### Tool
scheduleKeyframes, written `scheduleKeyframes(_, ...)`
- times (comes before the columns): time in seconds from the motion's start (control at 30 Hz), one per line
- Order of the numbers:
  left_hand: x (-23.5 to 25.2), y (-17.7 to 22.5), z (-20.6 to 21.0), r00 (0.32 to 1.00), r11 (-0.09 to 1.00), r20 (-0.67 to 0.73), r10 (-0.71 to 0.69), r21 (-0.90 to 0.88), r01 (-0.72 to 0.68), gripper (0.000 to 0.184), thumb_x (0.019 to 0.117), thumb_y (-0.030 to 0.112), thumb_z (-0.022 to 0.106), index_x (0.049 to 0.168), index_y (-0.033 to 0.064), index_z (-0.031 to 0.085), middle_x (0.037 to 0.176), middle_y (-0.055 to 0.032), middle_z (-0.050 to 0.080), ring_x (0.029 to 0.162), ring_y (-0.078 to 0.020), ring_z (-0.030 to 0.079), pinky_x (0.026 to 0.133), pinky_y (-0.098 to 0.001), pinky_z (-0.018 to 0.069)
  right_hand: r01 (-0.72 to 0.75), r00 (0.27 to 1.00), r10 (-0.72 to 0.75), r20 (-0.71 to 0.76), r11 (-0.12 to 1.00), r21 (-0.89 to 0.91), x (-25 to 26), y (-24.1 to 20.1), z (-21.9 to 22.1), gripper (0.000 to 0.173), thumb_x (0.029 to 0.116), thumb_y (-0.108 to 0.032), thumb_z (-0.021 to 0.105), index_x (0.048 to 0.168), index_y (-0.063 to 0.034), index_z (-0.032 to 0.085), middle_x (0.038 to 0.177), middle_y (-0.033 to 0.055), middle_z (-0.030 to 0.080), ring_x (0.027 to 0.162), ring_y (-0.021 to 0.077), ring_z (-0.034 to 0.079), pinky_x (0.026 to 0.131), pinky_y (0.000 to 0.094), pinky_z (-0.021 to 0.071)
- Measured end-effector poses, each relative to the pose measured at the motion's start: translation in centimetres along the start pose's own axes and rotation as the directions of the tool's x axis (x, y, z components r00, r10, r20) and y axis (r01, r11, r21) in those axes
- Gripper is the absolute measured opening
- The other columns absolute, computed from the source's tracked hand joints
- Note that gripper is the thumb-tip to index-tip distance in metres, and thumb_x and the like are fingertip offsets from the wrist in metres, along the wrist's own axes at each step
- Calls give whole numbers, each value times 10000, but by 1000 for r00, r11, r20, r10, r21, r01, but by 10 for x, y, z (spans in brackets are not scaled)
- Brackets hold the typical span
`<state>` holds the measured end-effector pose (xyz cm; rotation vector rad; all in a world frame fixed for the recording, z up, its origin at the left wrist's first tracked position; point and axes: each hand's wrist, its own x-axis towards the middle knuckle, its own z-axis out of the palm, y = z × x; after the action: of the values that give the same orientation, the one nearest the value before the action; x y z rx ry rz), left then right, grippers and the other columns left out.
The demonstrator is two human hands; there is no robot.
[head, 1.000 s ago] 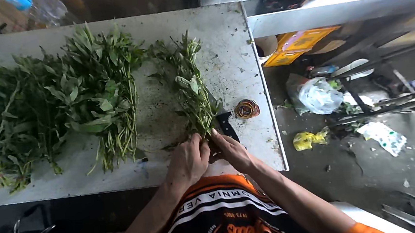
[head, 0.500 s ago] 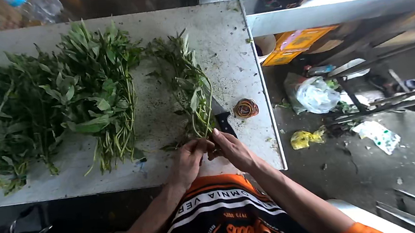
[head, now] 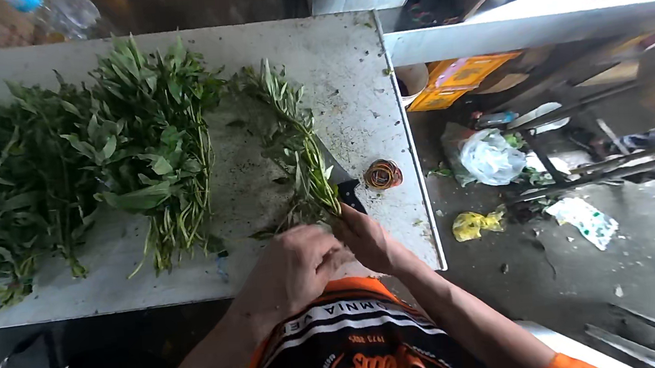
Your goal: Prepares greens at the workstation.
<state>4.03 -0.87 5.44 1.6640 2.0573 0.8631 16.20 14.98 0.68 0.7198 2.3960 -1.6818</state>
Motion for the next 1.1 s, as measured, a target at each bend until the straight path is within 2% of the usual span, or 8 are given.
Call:
scheduleKeyframes(0.07, 21, 8, -22, 979, 980, -88, 183, 89, -175, 237, 1018, 296, 614, 1127, 138, 753, 1030, -39, 729, 988, -158, 693, 886, -310, 569, 98, 992, -108, -60, 984, -151, -9, -10, -8, 302, 1066, -235, 472, 1206, -27, 640, 998, 85, 684, 905, 139, 668, 848, 348, 564)
scheduleKeyframes(0.2, 68, -13, -22, 938, 885, 154, 310, 315, -344, 395, 1000, 258, 619, 1391, 199, 641, 1395, -49, 629, 1404, -247, 493, 1200, -514, 335, 228, 933, -332, -137, 843, -487, -16, -29, -29, 263, 1041, -209, 515, 1154, -24, 664, 1034, 152, 693, 912, 263, 713, 813, 435, 597)
scheduleKeyframes(0.33, 89, -19, -21, 930, 847, 236, 281, 394, -356, 596, 935, 326, 715, 1483, 180, 531, 1469, -48, 569, 1472, -235, 409, 1250, -612, 171, 273, 922, -348, -168, 894, -354, -21, -36, -63, 320, 1072, -305, 496, 1151, -63, 688, 909, 51, 701, 780, 98, 678, 743, 285, 585)
scheduleKeyframes(0.53, 103, -33, -4, 916, 829, 55, 398, 405, -385, 244, 1006, 157, 597, 1224, 89, 683, 1176, -103, 703, 1196, -265, 648, 1174, -521, 377, 202, 936, -201, -289, 979, -27, -21, -40, -68, 298, 989, -314, 673, 1195, -100, 683, 888, -22, 742, 699, 62, 706, 654, 249, 624)
scheduleKeyframes(0.63, 108, -37, -13, 931, 843, 82, 357, 400, -359, 210, 1021, 192, 576, 1153, 76, 691, 1157, -111, 705, 1162, -266, 661, 1138, -477, 420, 413, 855, -363, -371, 908, 64, -21, -35, -70, 399, 908, -178, 759, 1243, -51, 581, 993, 23, 747, 822, 110, 730, 751, 282, 634)
scheduleKeyframes(0.8, 113, -39, -24, 953, 881, 61, 295, 368, -297, 287, 1023, 282, 579, 1185, 70, 683, 1171, -117, 697, 1167, -275, 649, 1087, -480, 444, 601, 653, -562, -508, 793, -106, -15, -27, -73, 282, 894, -121, 779, 1124, 16, 691, 1008, 50, 757, 886, 98, 736, 823, 269, 637)
scheduleKeyframes(0.9, 115, -24, -35, 964, 898, 193, 182, 367, -242, 469, 1006, 439, 593, 1253, 41, 629, 1241, -148, 652, 1225, -299, 601, 1103, -497, 408, 587, 526, -633, -568, 754, -296, -11, -26, -69, 222, 910, -141, 772, 1062, 17, 740, 976, 50, 771, 875, 50, 736, 809, 212, 625)
scheduleKeyframes(1.1, 113, -15, -45, 949, 899, 226, 222, 330, -289, 717, 966, 695, 478, 1281, 61, 597, 1250, -128, 626, 1240, -290, 573, 1086, -515, 416, 635, 507, -615, -605, 740, -221, -10, -26, -69, 149, 918, -66, 739, 1032, 29, 728, 912, 45, 768, 777, 48, 728, 728, 212, 631)
